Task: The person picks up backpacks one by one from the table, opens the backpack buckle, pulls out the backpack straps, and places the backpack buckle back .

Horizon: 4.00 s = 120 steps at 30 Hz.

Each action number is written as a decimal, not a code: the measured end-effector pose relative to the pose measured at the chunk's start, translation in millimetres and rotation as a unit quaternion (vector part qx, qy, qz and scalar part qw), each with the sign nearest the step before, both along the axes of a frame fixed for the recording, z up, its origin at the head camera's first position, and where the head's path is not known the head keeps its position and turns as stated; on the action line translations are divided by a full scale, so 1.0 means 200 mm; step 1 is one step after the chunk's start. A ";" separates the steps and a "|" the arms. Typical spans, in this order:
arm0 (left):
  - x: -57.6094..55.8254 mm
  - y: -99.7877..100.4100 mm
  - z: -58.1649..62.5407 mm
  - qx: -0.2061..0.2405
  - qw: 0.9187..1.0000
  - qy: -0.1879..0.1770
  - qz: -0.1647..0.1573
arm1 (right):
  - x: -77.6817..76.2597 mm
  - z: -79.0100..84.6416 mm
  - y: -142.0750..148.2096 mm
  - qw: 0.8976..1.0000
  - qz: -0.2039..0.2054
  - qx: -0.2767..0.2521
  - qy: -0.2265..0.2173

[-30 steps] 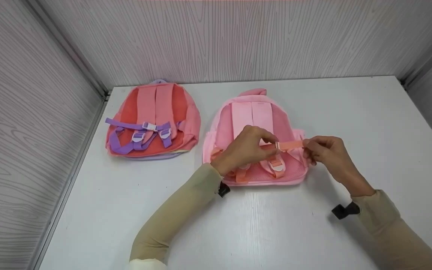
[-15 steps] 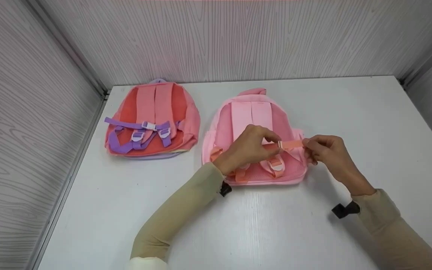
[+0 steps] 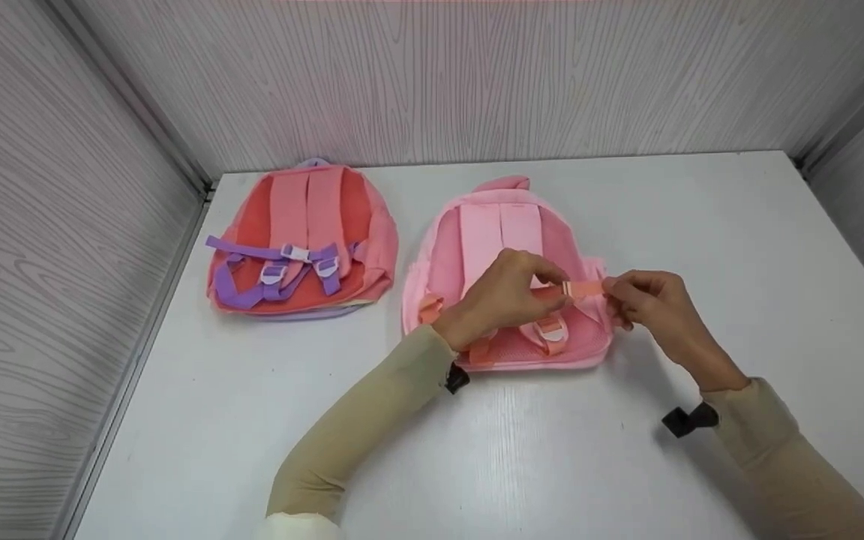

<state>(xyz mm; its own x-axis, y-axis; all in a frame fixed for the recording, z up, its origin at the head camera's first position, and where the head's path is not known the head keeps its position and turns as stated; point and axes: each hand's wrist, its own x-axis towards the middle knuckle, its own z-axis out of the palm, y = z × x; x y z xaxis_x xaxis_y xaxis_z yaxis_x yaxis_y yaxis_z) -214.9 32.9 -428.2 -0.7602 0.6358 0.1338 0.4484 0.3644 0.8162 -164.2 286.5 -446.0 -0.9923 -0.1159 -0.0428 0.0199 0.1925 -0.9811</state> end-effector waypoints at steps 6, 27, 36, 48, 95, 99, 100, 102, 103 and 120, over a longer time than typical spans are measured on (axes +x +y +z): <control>0.00 0.02 0.00 -0.015 1.000 -0.001 0.009 | 0.00 0.00 0.00 1.000 -0.001 -0.004 -0.002; 0.01 0.09 0.02 -0.028 0.999 -0.013 0.024 | 0.00 -0.01 -0.01 1.000 -0.001 0.002 0.003; 0.02 0.12 0.02 -0.027 0.999 0.017 0.022 | 0.00 0.00 0.00 1.000 -0.002 0.005 0.002; 0.01 0.14 -0.01 -0.025 0.999 0.029 0.025 | -0.01 -0.02 -0.01 1.000 0.007 -0.014 0.009; 0.04 0.21 -0.19 -0.021 0.995 0.083 0.045 | -0.05 -0.07 0.04 0.986 0.023 0.165 0.009; 0.04 0.21 -0.19 -0.023 0.994 0.097 0.046 | -0.05 -0.07 0.04 0.986 0.024 0.162 0.006; 0.04 0.21 -0.19 -0.023 0.994 0.100 0.046 | -0.05 -0.06 0.05 0.987 0.023 0.160 0.007; 0.04 0.20 -0.19 -0.023 0.994 0.101 0.046 | -0.05 -0.06 0.05 0.987 0.021 0.157 0.007; 0.04 0.20 -0.19 -0.024 0.994 0.099 0.047 | -0.05 -0.06 0.06 0.988 0.020 0.156 0.009; 0.11 0.03 -0.07 -0.050 0.995 0.038 0.073 | 0.02 -0.03 0.10 0.980 0.001 0.196 0.040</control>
<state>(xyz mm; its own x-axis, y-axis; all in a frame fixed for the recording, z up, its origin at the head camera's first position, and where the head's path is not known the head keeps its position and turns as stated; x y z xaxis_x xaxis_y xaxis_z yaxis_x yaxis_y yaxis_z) -192.0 39.9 -441.9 -0.8358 0.5319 0.1363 0.4440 0.5087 0.7376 -160.2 306.9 -452.6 -0.9941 -0.1079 -0.0057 -0.0554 0.5549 -0.8300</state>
